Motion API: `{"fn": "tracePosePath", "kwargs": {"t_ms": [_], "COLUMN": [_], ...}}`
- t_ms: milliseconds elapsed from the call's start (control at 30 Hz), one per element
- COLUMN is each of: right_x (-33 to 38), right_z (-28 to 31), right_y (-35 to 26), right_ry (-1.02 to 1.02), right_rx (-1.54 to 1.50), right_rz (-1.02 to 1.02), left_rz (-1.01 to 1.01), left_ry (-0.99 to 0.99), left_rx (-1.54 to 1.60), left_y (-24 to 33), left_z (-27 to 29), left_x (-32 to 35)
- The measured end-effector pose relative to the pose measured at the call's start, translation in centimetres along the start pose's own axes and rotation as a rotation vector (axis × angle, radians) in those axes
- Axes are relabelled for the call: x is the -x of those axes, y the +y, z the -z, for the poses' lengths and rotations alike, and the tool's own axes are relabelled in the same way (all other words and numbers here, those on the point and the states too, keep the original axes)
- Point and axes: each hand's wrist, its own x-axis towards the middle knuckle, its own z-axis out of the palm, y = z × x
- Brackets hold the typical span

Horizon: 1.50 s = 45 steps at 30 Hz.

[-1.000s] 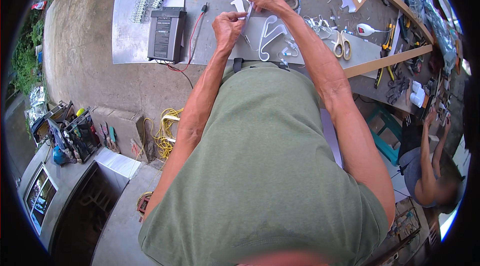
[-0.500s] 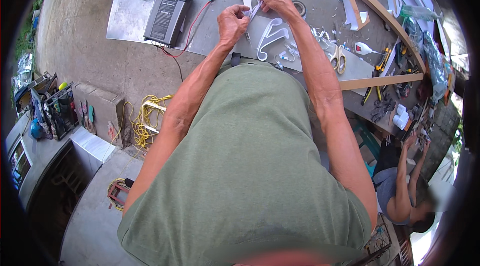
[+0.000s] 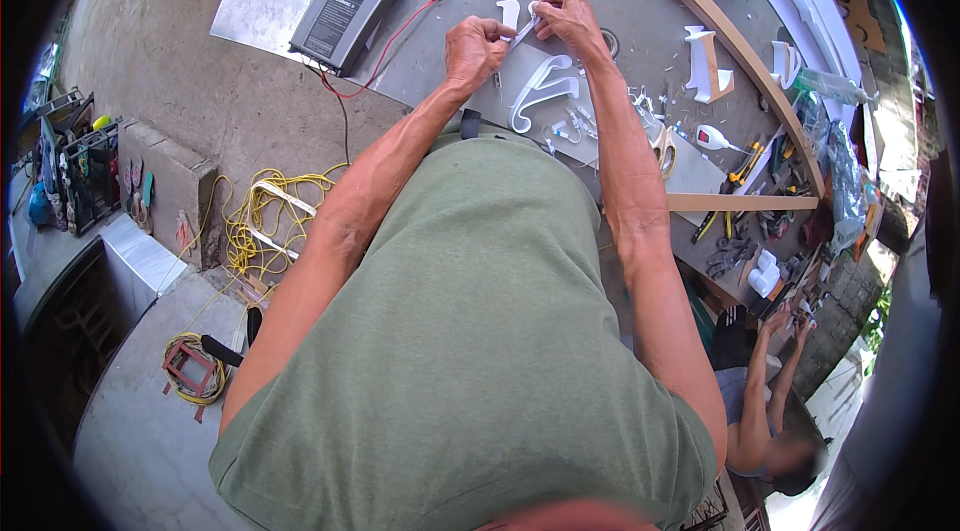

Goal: Assembling and securing LED lighting components onto a white sign backing using tape.

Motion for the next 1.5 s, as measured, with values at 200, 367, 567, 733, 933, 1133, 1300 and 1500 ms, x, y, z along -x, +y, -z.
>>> {"fn": "tracePosePath", "kwargs": {"t_ms": [200, 367, 567, 733, 933, 1133, 1300, 1500], "right_x": [0.0, -0.2, 0.0, 0.2, 0.2, 0.5, 0.7, 0.0], "right_z": [0.1, 0.0, 0.0, 0.0, 0.1, 0.0, 0.0, 0.2], "right_y": [0.2, 0.3, 0.2, 0.0, 0.1, -0.3, -0.6, 0.5], "right_ry": [0.005, 0.006, 0.009, 0.011, 0.008, 0.016, 0.022, 0.035], "right_rx": [-0.012, -0.019, -0.024, -0.022, -0.045, -0.045, -0.027, 0.0], "right_rz": [0.013, -0.006, -0.018, -0.017, -0.025, -0.003, 0.011, 0.032], "left_rz": [-0.028, -0.058, -0.053, -0.054, -0.069, -0.073, -0.089, -0.092], "left_ry": [0.04, 0.053, 0.065, 0.068, 0.058, 0.065, 0.066, 0.07], "left_rx": [0.011, 0.02, 0.052, 0.042, 0.024, 0.021, 0.034, 0.072], "left_y": [-0.3, -0.7, -0.4, -0.4, -0.1, -0.4, -0.6, -0.3], "left_z": [-0.2, -0.3, -0.2, -0.2, -0.1, -0.1, -0.1, -0.4], "left_x": [0.0, -0.1, 0.0, 0.0, 0.1, 0.0, 0.0, 0.0]}}
